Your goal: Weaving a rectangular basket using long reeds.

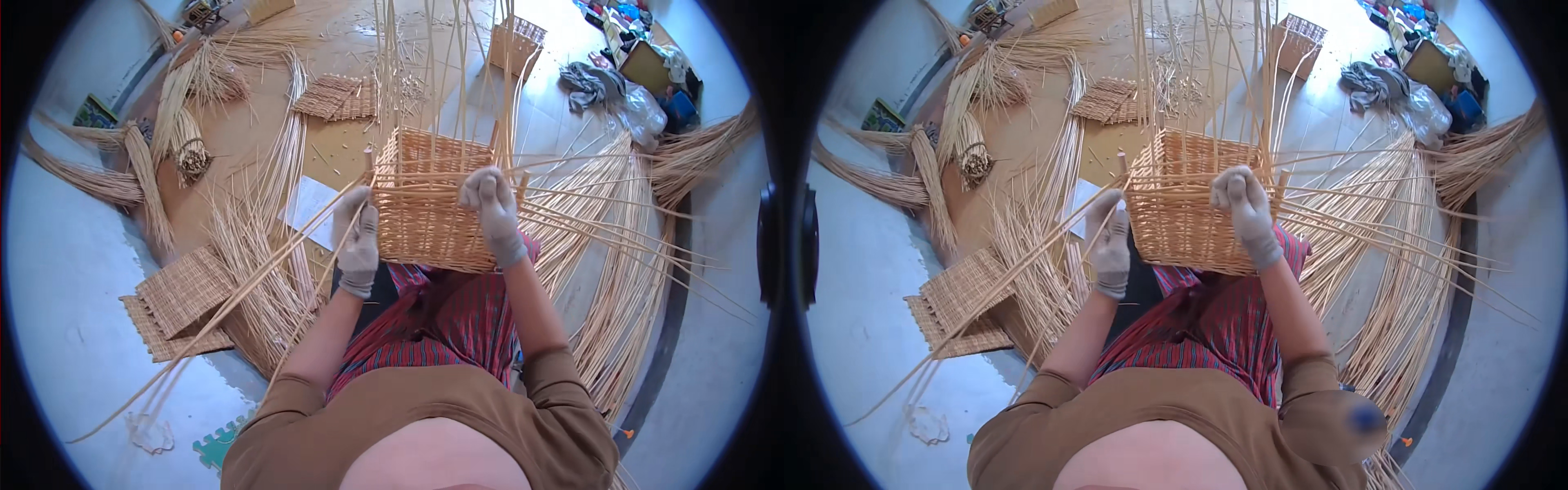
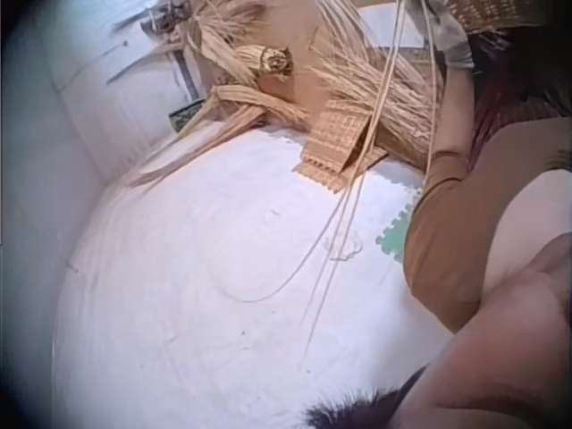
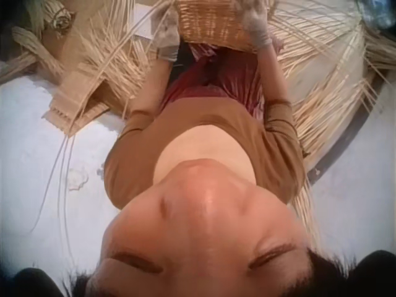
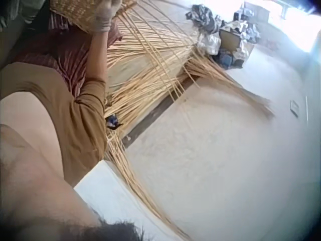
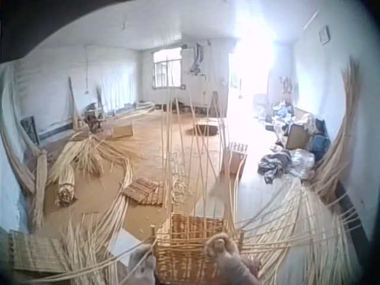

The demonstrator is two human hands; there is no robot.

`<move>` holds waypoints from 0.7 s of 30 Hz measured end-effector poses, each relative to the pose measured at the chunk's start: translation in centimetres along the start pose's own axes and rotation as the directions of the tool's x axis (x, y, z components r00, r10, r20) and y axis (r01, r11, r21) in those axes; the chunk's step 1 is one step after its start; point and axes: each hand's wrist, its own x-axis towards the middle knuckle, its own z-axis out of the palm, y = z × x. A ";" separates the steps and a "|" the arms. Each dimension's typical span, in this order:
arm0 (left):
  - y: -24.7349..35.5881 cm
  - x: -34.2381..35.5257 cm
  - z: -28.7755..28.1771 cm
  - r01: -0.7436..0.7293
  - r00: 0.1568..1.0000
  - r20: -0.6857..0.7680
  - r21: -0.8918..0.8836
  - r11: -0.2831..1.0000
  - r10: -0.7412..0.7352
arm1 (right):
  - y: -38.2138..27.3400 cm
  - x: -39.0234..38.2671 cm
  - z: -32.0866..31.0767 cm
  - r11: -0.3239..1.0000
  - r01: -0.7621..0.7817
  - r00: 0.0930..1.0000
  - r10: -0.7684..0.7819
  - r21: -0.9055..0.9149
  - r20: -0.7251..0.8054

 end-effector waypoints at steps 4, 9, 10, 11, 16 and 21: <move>-4.4 0.8 0.1 0.250 0.968 0.056 -0.252 0.935 -0.244 | -1.2 -2.5 -1.9 0.903 -0.031 0.996 -0.007 -0.428 -0.086; -6.1 5.9 0.8 0.243 0.900 0.413 -0.207 0.948 -0.141 | -0.5 -2.0 -1.4 0.850 -0.116 0.945 -0.065 -0.514 -0.322; -6.1 5.8 1.0 0.257 0.898 0.413 -0.213 0.943 -0.152 | -0.2 -2.0 -1.3 0.824 -0.101 0.938 -0.107 -0.558 -0.328; -6.1 5.7 1.1 0.271 0.896 0.412 -0.218 0.938 -0.163 | 0.0 -1.9 -1.2 0.796 -0.088 0.932 -0.148 -0.599 -0.332; -7.2 5.4 1.4 0.334 0.882 0.426 -0.265 0.904 -0.201 | 0.4 -2.1 -1.2 0.843 -0.060 0.902 -0.184 -0.535 -0.391; -7.6 6.7 0.4 0.339 0.822 0.546 -0.245 0.908 -0.159 | 0.5 -3.5 -3.2 0.842 -0.277 0.904 0.064 -0.464 -0.423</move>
